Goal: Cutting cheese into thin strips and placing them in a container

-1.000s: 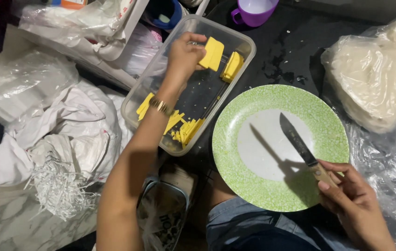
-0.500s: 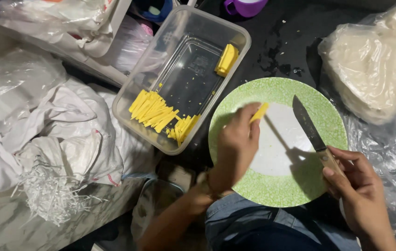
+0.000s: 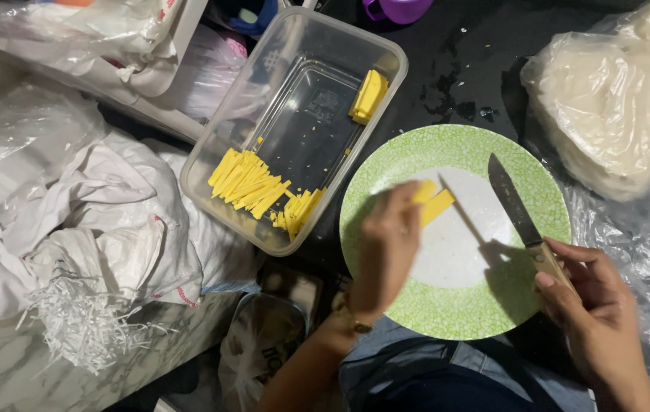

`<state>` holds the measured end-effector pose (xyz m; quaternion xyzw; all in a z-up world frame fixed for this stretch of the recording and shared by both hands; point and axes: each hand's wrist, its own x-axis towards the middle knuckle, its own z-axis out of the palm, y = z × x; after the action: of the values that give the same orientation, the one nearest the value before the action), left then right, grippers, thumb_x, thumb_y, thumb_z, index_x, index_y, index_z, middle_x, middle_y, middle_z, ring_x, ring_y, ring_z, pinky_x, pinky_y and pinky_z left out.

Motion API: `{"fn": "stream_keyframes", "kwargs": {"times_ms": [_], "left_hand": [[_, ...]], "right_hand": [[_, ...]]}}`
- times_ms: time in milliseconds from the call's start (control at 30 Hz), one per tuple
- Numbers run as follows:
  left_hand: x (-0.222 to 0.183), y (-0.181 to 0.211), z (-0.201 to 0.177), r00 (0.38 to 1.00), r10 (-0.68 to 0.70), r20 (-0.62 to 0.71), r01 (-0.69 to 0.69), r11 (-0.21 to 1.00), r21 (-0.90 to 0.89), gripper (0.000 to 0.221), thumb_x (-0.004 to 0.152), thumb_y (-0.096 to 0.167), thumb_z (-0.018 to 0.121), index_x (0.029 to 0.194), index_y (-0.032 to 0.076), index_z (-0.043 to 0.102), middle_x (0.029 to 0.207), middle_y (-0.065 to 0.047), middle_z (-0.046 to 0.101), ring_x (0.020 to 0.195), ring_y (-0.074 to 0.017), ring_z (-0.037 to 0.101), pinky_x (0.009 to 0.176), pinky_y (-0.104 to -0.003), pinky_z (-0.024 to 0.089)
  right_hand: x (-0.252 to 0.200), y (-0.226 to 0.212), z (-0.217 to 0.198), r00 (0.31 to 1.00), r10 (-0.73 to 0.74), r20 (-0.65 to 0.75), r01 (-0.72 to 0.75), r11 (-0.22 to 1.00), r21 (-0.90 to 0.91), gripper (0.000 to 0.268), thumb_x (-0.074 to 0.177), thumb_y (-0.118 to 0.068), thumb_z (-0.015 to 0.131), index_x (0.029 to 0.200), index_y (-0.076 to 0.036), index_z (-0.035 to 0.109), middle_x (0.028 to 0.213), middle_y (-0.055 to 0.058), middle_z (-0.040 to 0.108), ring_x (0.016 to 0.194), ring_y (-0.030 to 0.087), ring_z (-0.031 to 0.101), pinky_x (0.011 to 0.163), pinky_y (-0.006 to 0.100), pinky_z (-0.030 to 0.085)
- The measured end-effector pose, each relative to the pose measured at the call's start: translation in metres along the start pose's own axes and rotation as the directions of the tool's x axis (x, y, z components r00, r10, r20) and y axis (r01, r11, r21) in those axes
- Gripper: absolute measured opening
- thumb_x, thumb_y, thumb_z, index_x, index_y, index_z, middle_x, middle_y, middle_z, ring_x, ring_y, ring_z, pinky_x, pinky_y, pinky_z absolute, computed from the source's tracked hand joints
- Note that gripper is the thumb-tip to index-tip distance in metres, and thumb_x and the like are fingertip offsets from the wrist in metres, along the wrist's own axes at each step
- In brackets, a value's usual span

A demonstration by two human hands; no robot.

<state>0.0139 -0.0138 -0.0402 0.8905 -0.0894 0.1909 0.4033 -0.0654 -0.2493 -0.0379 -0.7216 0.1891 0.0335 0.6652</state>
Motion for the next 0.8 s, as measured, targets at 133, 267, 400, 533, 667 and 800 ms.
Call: {"fn": "stream_keyframes", "kwargs": {"times_ms": [133, 267, 400, 533, 667, 800], "left_hand": [[0.001, -0.01, -0.008, 0.993, -0.039, -0.109, 0.036, 0.999, -0.029, 0.019, 0.097, -0.002, 0.066, 0.114, 0.006, 0.067, 0.103, -0.009, 0.073, 0.089, -0.0226, 0.071, 0.078, -0.032, 0.059], [-0.001, -0.008, -0.011, 0.992, 0.101, 0.077, -0.114, 0.975, 0.191, 0.027, 0.093, 0.006, 0.073, 0.119, -0.001, 0.069, 0.135, -0.021, 0.062, 0.126, -0.0323, 0.059, 0.111, -0.044, 0.045], [-0.004, -0.011, -0.005, 0.921, 0.261, 0.289, -0.319, 0.932, 0.175, 0.056, 0.08, 0.013, 0.091, 0.131, 0.008, 0.067, 0.138, -0.012, 0.068, 0.133, -0.0273, 0.061, 0.129, -0.063, 0.022], [-0.006, -0.011, 0.003, 0.904, 0.286, 0.317, -0.384, 0.868, 0.313, 0.04, 0.09, 0.012, 0.084, 0.128, 0.01, 0.07, 0.122, -0.008, 0.078, 0.104, -0.0187, 0.075, 0.125, -0.058, 0.032], [-0.006, -0.007, 0.013, 0.932, 0.269, 0.244, -0.344, 0.868, 0.358, 0.024, 0.102, 0.008, 0.064, 0.126, 0.007, 0.067, 0.107, -0.004, 0.072, 0.092, -0.0195, 0.065, 0.112, -0.051, 0.042], [-0.007, -0.003, 0.013, 0.948, 0.217, 0.231, -0.293, 0.876, 0.383, 0.044, 0.102, -0.004, 0.052, 0.145, 0.006, 0.056, 0.122, -0.014, 0.07, 0.098, -0.0254, 0.065, 0.094, -0.041, 0.047]], "right_hand": [[0.0, 0.002, 0.001, 1.0, -0.023, 0.014, 0.023, 1.0, 0.006, 0.041, 0.093, 0.001, 0.061, 0.134, 0.001, 0.057, 0.127, 0.017, 0.067, 0.114, 0.019, 0.06, 0.096, 0.029, 0.044], [0.0, 0.002, 0.001, 0.999, -0.007, 0.032, 0.007, 1.0, -0.005, 0.044, 0.091, 0.001, 0.063, 0.135, 0.0, 0.058, 0.126, 0.017, 0.068, 0.111, 0.021, 0.061, 0.09, 0.03, 0.046], [-0.001, 0.005, -0.002, 1.0, -0.028, 0.012, 0.028, 0.999, -0.042, 0.044, 0.091, 0.0, 0.065, 0.135, 0.0, 0.06, 0.124, 0.015, 0.069, 0.108, 0.019, 0.061, 0.088, 0.03, 0.048], [-0.001, 0.005, -0.001, 0.998, -0.053, 0.018, 0.053, 0.999, -0.007, 0.043, 0.092, 0.001, 0.063, 0.135, 0.001, 0.058, 0.127, 0.017, 0.068, 0.112, 0.019, 0.061, 0.091, 0.028, 0.047], [0.0, 0.005, -0.002, 0.998, -0.054, 0.036, 0.055, 0.998, -0.018, 0.043, 0.09, 0.002, 0.064, 0.133, 0.002, 0.059, 0.129, 0.018, 0.068, 0.114, 0.022, 0.063, 0.092, 0.031, 0.05], [0.0, 0.006, -0.003, 1.0, -0.026, 0.004, 0.026, 0.999, -0.031, 0.044, 0.092, 0.0, 0.063, 0.135, 0.001, 0.058, 0.129, 0.018, 0.068, 0.113, 0.021, 0.062, 0.086, 0.031, 0.049]]}}
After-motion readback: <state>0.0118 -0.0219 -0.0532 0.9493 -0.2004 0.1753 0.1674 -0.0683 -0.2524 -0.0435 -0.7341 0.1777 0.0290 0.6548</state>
